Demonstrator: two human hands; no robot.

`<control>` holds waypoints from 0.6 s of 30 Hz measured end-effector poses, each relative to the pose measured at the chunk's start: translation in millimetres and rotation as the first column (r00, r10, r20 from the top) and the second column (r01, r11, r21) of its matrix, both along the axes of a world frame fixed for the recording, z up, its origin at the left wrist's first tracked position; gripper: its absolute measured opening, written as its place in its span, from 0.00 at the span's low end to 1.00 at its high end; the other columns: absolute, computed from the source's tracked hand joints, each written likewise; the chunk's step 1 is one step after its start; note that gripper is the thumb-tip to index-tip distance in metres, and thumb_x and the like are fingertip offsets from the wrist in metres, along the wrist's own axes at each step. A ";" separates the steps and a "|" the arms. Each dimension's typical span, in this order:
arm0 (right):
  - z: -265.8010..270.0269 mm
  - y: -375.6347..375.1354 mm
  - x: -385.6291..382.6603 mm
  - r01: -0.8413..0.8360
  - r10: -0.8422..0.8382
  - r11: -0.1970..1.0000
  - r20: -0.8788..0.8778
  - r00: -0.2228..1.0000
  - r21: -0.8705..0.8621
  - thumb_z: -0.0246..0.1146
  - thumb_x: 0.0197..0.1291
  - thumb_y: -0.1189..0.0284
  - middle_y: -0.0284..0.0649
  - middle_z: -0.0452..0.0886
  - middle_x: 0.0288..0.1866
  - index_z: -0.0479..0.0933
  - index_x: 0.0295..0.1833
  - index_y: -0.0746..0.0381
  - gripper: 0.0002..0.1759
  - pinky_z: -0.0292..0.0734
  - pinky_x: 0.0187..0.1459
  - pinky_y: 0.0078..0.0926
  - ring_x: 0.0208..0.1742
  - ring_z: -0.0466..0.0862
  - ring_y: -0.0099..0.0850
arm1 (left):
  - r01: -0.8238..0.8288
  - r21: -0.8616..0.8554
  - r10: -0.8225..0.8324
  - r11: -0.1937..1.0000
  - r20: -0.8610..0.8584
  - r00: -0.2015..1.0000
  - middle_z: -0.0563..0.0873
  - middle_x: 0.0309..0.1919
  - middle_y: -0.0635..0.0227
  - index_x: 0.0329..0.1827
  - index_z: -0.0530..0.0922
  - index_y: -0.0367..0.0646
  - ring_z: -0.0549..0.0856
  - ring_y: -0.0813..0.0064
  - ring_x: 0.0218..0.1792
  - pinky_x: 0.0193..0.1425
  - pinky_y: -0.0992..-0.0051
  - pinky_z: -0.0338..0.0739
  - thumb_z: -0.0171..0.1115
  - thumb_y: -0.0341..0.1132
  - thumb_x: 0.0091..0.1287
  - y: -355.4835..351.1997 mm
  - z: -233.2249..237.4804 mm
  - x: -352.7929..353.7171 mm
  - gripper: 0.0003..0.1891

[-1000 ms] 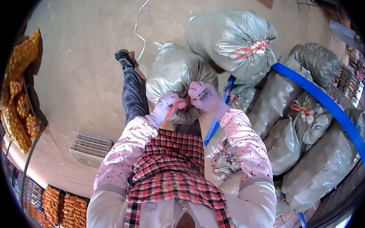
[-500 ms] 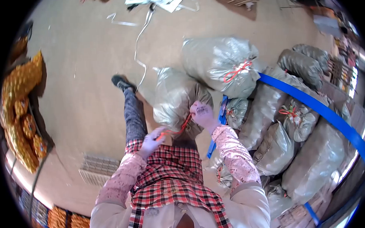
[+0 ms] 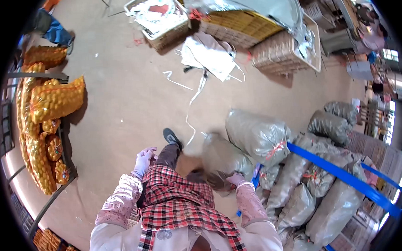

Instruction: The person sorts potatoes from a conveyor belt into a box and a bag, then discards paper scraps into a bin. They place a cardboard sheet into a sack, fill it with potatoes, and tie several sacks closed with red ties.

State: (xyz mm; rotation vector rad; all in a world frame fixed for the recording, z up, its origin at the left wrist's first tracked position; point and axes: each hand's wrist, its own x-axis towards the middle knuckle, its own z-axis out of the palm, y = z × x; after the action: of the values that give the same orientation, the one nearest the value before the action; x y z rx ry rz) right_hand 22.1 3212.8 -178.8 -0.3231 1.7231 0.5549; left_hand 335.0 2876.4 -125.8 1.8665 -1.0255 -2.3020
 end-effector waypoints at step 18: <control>-121.4 -323.1 -116.1 -0.355 0.404 0.580 -0.119 0.907 -0.733 0.61 0.50 0.61 0.47 0.82 0.36 0.79 0.40 0.63 0.18 0.76 0.39 0.39 0.33 0.81 0.43 | 0.484 -0.555 -0.256 0.676 0.439 0.861 0.84 0.28 0.64 0.46 0.79 0.41 0.82 0.75 0.32 0.39 0.75 0.75 0.52 0.39 0.64 -256.6 29.7 -31.7 0.14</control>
State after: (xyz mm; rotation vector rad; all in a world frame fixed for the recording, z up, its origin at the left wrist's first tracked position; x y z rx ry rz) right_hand -94.0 2889.7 -300.2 -1.3245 1.7548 0.0896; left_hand 303.3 2619.8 -96.1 1.8455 -2.1030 -1.4116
